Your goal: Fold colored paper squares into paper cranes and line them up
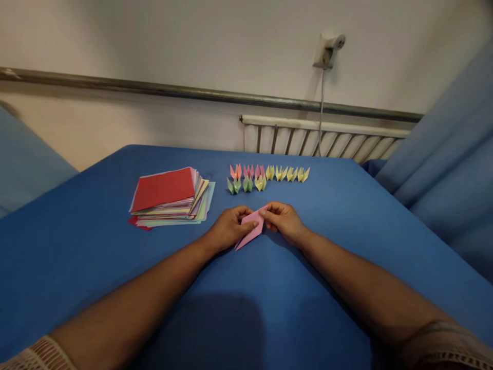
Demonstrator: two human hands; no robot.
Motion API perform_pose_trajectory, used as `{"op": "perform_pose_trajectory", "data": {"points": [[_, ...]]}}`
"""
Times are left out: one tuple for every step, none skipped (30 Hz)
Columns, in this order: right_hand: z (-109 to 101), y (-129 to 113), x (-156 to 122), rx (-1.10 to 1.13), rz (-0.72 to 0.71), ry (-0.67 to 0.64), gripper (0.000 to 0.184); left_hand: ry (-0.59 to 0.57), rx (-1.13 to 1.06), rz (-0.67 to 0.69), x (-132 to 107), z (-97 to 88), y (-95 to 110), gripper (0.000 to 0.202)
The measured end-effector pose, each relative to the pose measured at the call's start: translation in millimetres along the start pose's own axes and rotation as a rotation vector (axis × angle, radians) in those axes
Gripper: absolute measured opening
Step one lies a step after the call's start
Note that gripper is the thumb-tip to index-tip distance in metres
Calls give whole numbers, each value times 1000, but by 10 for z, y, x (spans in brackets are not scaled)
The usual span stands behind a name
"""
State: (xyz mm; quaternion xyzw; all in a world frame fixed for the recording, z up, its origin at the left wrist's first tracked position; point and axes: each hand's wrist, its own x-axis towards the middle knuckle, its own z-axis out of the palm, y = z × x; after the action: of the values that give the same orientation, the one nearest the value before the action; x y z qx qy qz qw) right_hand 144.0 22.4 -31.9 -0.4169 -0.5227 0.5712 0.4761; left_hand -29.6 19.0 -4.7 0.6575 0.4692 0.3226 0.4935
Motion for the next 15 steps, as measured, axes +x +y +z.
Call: {"op": "perform_pose_trajectory", "data": {"points": [[-6, 14, 7, 15, 2, 0, 31, 14, -26, -15, 8, -7, -7, 23], [-12, 27, 14, 35, 4, -4, 31, 29, -49, -30, 17, -16, -15, 25], [-17, 37, 21, 61, 8, -11, 32, 40, -68, -44, 26, -25, -23, 27], [-20, 44, 25, 90, 14, -20, 32, 45, -83, -55, 34, -33, -28, 29], [-21, 46, 28, 121, 23, -27, 32, 48, -97, -64, 39, -41, -31, 30], [-20, 44, 28, 151, 32, -32, 32, 49, -107, -72, 41, -47, -30, 31], [-18, 39, 27, 180, 41, -31, 32, 52, -116, -78, 41, -52, -26, 32], [-16, 31, 24, 207, 46, -26, 32, 58, -123, -83, 38, -56, -20, 32], [-15, 23, 22, 231, 47, -18, 31, 63, -128, -87, 35, -59, -12, 32], [-14, 15, 20, 251, 44, -7, 31, 69, -130, -89, 32, -62, -5, 31], [-16, 10, 20, 269, 41, 5, 30, 75, -128, -90, 30, -65, 1, 30], [-20, 6, 21, 284, 38, 18, 29, 79, -127, -86, 30, -69, 4, 30], [-25, 5, 25, 296, 37, 27, 29, 79, -125, -81, 31, -73, 5, 30], [-32, 6, 31, 305, 40, 36, 29, 78, -124, -76, 34, -77, 5, 30], [-41, 8, 38, 314, 46, 47, 29, 76, -123, -73, 37, -81, 3, 30]]}}
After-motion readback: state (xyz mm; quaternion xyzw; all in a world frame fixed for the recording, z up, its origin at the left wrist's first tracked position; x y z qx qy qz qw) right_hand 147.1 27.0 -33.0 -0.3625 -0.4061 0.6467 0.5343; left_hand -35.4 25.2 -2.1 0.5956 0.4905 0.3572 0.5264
